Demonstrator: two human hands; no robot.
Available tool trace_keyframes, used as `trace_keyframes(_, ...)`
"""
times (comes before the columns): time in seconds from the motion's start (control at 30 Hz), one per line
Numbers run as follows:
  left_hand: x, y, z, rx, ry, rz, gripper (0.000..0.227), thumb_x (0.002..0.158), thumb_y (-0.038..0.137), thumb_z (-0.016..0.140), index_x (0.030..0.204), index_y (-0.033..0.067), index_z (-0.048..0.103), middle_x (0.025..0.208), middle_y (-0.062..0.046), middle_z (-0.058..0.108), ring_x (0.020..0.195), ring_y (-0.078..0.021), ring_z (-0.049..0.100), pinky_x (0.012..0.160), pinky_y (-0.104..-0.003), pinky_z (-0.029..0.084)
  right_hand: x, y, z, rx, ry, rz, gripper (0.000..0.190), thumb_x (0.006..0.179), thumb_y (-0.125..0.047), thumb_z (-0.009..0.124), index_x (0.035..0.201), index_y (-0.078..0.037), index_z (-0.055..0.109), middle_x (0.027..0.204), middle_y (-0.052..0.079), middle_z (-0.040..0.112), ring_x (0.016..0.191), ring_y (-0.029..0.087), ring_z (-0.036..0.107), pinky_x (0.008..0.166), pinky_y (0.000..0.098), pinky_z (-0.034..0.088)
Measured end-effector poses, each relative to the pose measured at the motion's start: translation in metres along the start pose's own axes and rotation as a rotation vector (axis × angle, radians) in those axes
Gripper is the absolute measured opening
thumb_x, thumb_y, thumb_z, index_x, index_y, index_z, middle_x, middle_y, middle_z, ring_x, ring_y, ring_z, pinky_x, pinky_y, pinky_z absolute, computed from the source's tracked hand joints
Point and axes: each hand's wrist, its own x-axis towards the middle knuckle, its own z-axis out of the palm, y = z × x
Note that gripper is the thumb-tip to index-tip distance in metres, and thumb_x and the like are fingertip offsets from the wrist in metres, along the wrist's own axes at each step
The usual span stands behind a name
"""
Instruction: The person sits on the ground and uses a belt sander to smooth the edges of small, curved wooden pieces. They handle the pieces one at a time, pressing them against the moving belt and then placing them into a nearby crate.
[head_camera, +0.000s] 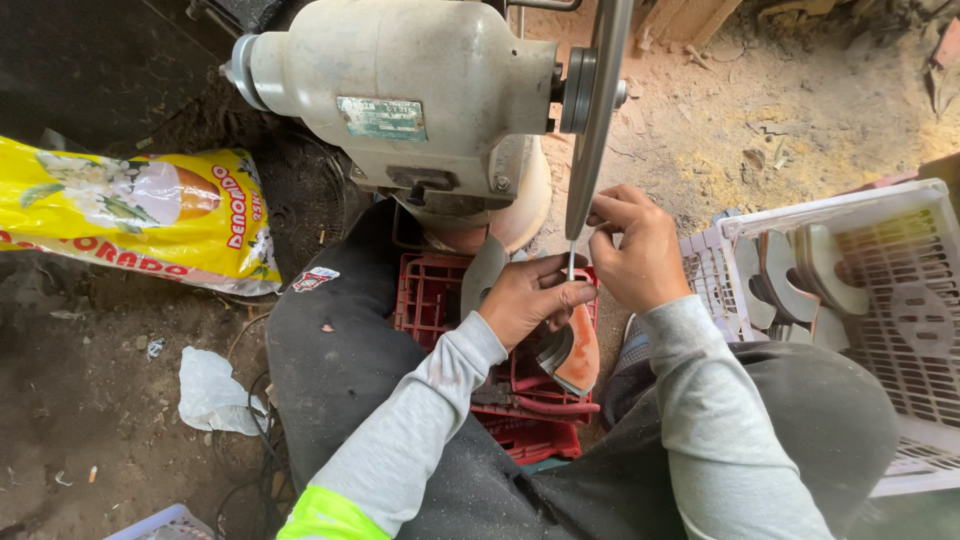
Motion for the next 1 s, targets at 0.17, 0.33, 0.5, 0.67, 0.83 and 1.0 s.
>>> trace_keyframes(0.17,-0.028,-0.017,0.008,0.122,-0.008,0.065,0.051,0.084,0.031,0.083,0.122,0.0027,0.064,0.088,-0.001,0.067,0.078,-0.0085,0.064,0.068,-0.025,0.055,-0.020,0.006,-0.016,0.079,-0.229,0.113,0.041,0.082,0.007,0.057,0.119,0.000,0.073,0.110,0.013,0.075,0.100,0.021,0.074,0.089,0.0309,0.058)
trace_keyframes(0.33,-0.081,-0.023,0.018,0.912,0.329,0.342,0.070,0.074,0.033,0.089,0.126,-0.0003,0.057,0.105,-0.018,0.071,0.095,-0.0362,0.071,0.078,-0.043,0.057,-0.029,0.009,-0.059,0.145,-0.718,0.336,0.034,0.085,-0.004,0.064,0.118,-0.001,0.074,0.111,0.008,0.083,0.099,0.014,0.073,0.093,0.0283,0.056)
trace_keyframes(0.5,-0.093,-0.012,0.024,1.090,0.461,0.376,0.073,0.076,0.036,0.087,0.129,0.0010,0.051,0.112,-0.020,0.070,0.096,-0.0386,0.071,0.078,-0.046,0.058,-0.029,0.002,-0.066,0.070,-0.702,0.355,0.034,0.087,-0.006,0.062,0.118,-0.002,0.075,0.101,0.007,0.085,0.091,0.012,0.073,0.087,0.0283,0.057)
trace_keyframes(0.67,-0.081,-0.010,0.027,0.842,0.356,0.448,0.068,0.075,0.034,0.089,0.124,-0.0017,0.059,0.097,-0.016,0.072,0.086,-0.0323,0.074,0.073,-0.041,0.059,-0.028,0.000,-0.062,0.075,-0.570,0.360,0.032,0.090,-0.005,0.059,0.118,0.000,0.073,0.096,0.011,0.083,0.087,0.013,0.072,0.082,0.0295,0.058)
trace_keyframes(0.83,-0.038,-0.009,0.023,0.075,0.046,0.049,0.046,0.089,0.025,0.083,0.120,-0.0049,0.067,0.082,0.000,0.065,0.062,-0.0071,0.054,0.053,-0.025,0.043,-0.020,-0.001,-0.026,0.094,-0.246,0.174,0.034,0.090,-0.004,0.063,0.124,0.003,0.069,0.104,0.014,0.077,0.090,0.017,0.073,0.077,0.0316,0.058)
trace_keyframes(1.0,0.002,0.005,0.007,-0.069,0.046,0.037,0.041,0.091,0.024,0.079,0.121,-0.0032,0.071,0.080,0.001,0.064,0.059,-0.0047,0.055,0.051,-0.022,0.044,0.007,0.005,0.000,0.030,-0.028,0.038,0.041,0.084,0.006,0.055,0.121,0.003,0.071,0.106,0.017,0.071,0.093,0.023,0.076,0.077,0.0330,0.060)
